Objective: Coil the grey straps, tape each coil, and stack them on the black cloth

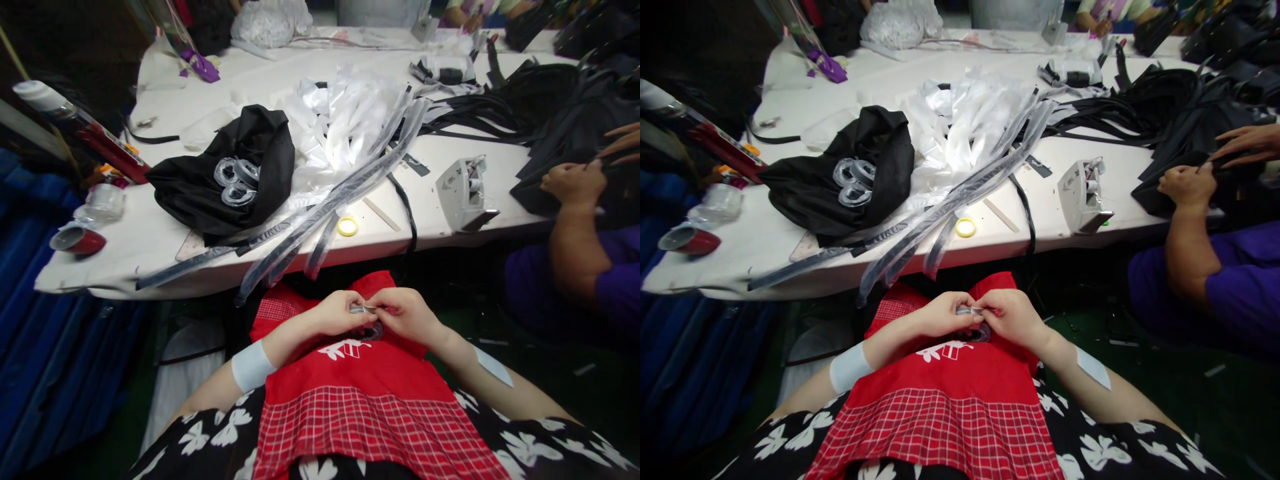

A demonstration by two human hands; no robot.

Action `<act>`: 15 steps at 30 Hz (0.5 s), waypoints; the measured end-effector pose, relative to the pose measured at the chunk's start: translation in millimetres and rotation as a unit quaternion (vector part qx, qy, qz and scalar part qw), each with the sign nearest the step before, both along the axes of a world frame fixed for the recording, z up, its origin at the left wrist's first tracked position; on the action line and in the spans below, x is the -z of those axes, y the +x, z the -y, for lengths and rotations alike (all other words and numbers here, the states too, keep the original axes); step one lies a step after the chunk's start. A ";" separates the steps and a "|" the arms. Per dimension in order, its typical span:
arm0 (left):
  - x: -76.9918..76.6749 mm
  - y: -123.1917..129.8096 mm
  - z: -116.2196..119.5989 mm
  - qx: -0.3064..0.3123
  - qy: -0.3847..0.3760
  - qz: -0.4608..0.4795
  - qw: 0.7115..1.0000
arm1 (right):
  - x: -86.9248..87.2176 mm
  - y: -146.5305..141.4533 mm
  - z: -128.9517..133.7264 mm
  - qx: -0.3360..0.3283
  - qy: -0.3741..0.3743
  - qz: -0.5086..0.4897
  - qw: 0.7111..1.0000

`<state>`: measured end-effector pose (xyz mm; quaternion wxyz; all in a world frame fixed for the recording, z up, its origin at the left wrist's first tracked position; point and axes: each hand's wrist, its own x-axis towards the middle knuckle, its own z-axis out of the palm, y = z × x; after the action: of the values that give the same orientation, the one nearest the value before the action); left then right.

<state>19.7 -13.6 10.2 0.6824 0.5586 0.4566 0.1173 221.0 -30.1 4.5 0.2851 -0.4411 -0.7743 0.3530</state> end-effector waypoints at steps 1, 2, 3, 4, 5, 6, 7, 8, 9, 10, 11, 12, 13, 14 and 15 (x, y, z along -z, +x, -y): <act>0.1 -3.1 -3.0 0.002 -0.051 0.042 0.998 | -2.1 0.5 5.4 -0.021 0.046 0.014 0.999; -0.1 -5.3 -5.8 -0.006 -0.089 0.083 0.993 | -3.6 1.2 10.3 -0.039 0.076 0.018 0.996; -0.5 -6.6 -8.4 -0.025 -0.112 0.119 0.986 | -4.5 2.0 14.6 -0.049 0.094 0.015 0.994; -1.2 -6.5 -10.6 -0.051 -0.125 0.146 0.980 | -5.0 2.7 18.3 -0.049 0.106 0.011 0.993; -2.1 -5.2 -12.4 -0.079 -0.135 0.166 0.974 | -5.0 3.4 21.2 -0.043 0.114 0.005 0.993; -2.9 -2.7 -13.8 -0.104 -0.142 0.177 0.968 | -4.8 4.1 23.2 -0.036 0.118 -0.002 0.992; -3.8 0.6 -14.9 -0.124 -0.143 0.177 0.966 | -4.5 5.5 23.9 -0.032 0.120 -0.011 0.992; -4.6 4.3 -15.5 -0.137 -0.138 0.173 0.966 | -4.1 8.1 22.6 -0.034 0.121 -0.019 0.992; -5.2 7.8 -15.9 -0.143 -0.129 0.167 0.967 | -3.5 12.9 18.8 -0.032 0.125 -0.025 0.991; -5.4 10.9 -16.0 -0.141 -0.118 0.161 0.970 | -2.8 20.6 11.8 -0.020 0.132 -0.027 0.991; -5.3 13.0 -16.1 -0.134 -0.108 0.158 0.972 | -1.9 32.1 1.2 0.008 0.147 -0.025 0.989; -4.5 14.3 -16.2 -0.126 -0.100 0.156 0.975 | -1.1 47.8 -12.7 0.058 0.168 -0.022 0.984; -3.0 14.6 -16.5 -0.119 -0.093 0.154 0.976 | -0.5 67.6 -29.6 0.131 0.192 -0.014 0.972; -1.0 14.3 -16.7 -0.115 -0.087 0.151 0.978 | -0.3 90.9 -48.4 0.224 0.209 0.000 0.952; 1.5 13.7 -17.0 -0.115 -0.080 0.147 0.979 | -0.4 116.5 -67.9 0.319 0.217 0.015 0.922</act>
<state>33.4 3.4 8.7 0.7665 0.4231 0.4199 0.2390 337.4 37.9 4.9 0.4602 -0.5971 -0.6543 0.0598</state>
